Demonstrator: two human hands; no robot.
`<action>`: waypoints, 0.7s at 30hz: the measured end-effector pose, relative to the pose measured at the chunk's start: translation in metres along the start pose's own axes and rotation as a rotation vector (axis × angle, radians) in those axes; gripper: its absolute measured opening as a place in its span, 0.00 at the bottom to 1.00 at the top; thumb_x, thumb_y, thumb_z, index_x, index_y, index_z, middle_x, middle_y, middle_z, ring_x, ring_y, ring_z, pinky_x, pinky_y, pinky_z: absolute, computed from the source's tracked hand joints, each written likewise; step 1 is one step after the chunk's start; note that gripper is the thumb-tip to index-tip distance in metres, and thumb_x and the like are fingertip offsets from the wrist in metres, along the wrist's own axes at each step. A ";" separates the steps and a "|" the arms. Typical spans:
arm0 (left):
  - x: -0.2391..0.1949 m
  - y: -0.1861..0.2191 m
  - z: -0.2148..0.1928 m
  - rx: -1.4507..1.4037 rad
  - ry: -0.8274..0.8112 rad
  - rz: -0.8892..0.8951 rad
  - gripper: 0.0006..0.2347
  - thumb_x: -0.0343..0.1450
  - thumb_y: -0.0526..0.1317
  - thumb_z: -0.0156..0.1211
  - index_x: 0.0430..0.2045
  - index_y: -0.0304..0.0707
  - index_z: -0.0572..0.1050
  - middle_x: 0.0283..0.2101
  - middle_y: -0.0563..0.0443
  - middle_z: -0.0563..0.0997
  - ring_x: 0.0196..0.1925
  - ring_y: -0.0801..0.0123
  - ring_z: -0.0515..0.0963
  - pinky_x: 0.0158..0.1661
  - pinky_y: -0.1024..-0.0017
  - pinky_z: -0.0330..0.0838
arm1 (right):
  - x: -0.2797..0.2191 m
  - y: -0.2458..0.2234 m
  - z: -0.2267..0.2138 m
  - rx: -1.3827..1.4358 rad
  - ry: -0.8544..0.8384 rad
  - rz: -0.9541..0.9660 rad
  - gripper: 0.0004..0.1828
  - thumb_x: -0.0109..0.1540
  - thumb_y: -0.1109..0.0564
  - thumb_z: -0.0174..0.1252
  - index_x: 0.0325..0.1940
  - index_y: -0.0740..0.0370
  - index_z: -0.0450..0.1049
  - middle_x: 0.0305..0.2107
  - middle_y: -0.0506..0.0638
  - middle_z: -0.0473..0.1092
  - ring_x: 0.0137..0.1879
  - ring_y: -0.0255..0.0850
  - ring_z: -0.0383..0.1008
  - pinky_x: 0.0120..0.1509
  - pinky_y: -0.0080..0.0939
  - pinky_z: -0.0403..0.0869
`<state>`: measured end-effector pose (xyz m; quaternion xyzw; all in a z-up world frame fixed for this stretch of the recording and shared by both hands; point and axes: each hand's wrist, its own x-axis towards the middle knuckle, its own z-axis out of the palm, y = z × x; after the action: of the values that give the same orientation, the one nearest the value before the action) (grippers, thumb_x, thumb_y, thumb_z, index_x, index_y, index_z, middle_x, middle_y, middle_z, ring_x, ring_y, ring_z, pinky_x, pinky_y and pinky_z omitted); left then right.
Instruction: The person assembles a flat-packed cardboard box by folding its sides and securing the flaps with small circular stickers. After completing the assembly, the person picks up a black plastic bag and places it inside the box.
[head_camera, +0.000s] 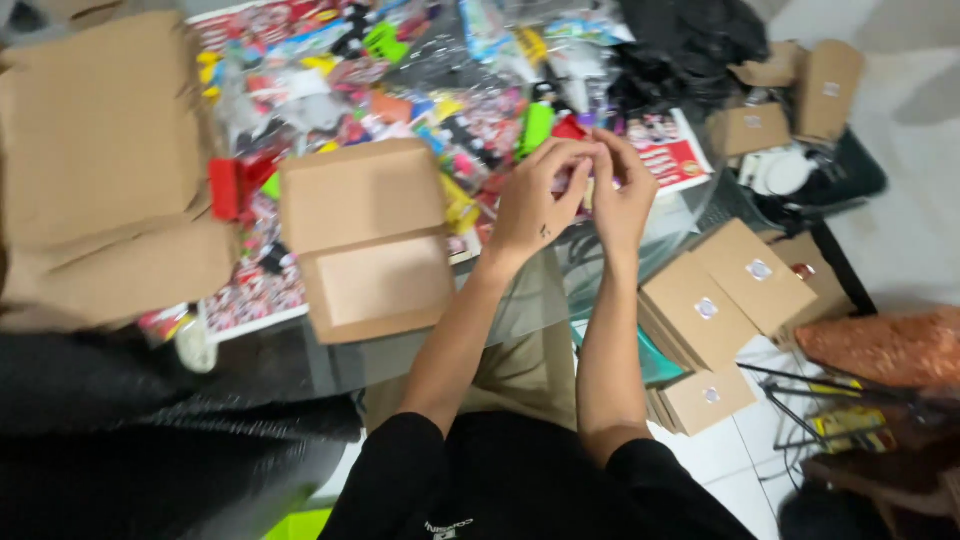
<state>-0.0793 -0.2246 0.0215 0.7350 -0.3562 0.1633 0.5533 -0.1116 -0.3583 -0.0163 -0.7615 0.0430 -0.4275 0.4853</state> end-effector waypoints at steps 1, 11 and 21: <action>0.006 -0.009 0.016 -0.015 -0.014 0.006 0.08 0.73 0.42 0.59 0.44 0.62 0.79 0.42 0.68 0.81 0.45 0.68 0.85 0.46 0.71 0.79 | 0.002 -0.001 -0.007 -0.014 0.015 0.003 0.11 0.71 0.63 0.57 0.55 0.60 0.80 0.41 0.58 0.79 0.50 0.49 0.81 0.52 0.47 0.79; 0.088 -0.077 0.152 -0.853 0.055 -0.463 0.14 0.77 0.36 0.57 0.56 0.31 0.74 0.56 0.28 0.77 0.59 0.45 0.78 0.57 0.56 0.75 | 0.072 0.051 -0.052 -0.241 0.134 -0.105 0.08 0.69 0.63 0.58 0.50 0.65 0.81 0.46 0.61 0.77 0.56 0.61 0.76 0.60 0.55 0.73; 0.141 -0.100 0.184 -0.832 0.023 -0.683 0.21 0.78 0.36 0.50 0.70 0.44 0.64 0.72 0.23 0.58 0.77 0.40 0.53 0.72 0.50 0.51 | 0.178 0.160 -0.009 -0.353 -0.040 -0.097 0.19 0.66 0.72 0.51 0.60 0.65 0.76 0.54 0.65 0.74 0.62 0.64 0.72 0.64 0.59 0.71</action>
<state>0.0602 -0.4304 -0.0203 0.5258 -0.1254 -0.1731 0.8233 0.0501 -0.5343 -0.0307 -0.8444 0.0709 -0.4211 0.3236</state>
